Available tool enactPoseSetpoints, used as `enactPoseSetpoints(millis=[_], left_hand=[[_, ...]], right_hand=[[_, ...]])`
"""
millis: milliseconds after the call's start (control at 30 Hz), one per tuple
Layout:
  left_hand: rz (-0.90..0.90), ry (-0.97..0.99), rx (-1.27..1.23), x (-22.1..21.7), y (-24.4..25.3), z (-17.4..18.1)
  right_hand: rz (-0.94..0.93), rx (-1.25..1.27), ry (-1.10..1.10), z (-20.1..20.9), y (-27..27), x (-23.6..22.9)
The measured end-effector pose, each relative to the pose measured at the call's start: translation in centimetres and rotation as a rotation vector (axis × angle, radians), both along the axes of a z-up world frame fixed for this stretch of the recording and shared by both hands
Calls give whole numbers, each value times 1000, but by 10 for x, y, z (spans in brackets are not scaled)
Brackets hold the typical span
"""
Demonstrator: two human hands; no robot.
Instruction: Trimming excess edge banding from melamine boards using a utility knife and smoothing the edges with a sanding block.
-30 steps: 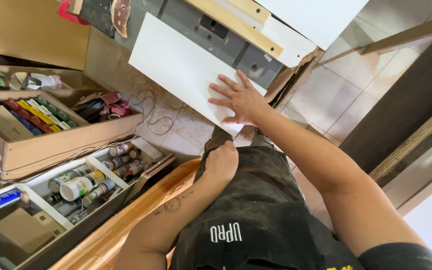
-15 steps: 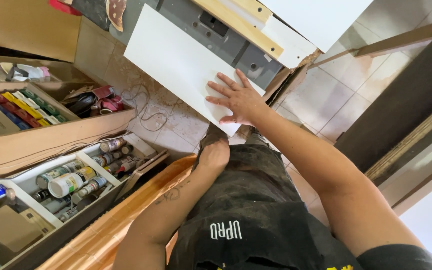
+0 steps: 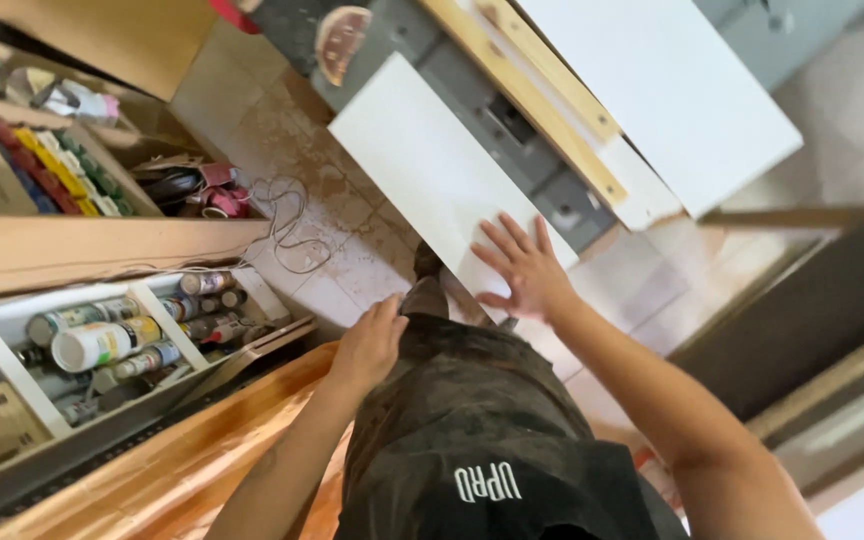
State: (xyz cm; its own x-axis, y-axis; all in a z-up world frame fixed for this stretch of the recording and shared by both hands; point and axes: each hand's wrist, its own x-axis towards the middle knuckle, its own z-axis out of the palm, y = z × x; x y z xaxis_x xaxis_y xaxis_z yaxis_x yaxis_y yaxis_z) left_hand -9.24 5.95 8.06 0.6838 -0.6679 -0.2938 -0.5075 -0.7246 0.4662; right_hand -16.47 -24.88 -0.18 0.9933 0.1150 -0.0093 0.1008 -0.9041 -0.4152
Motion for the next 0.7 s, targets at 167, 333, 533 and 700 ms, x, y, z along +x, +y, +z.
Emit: enactPoseSetpoints(millis=[167,333,533,700], left_hand=[[249,121,-29,58,12,40],[340,125,8,136,38,11],[401,353,48,229,45,-13],[346,461,-63,275,37,-27]], right_hand=[[40,-7,-73,2,20,41],[95,-69,34,9,44,136],[62,-72,53,18,70,263],[46,27,-7,8,78,311]])
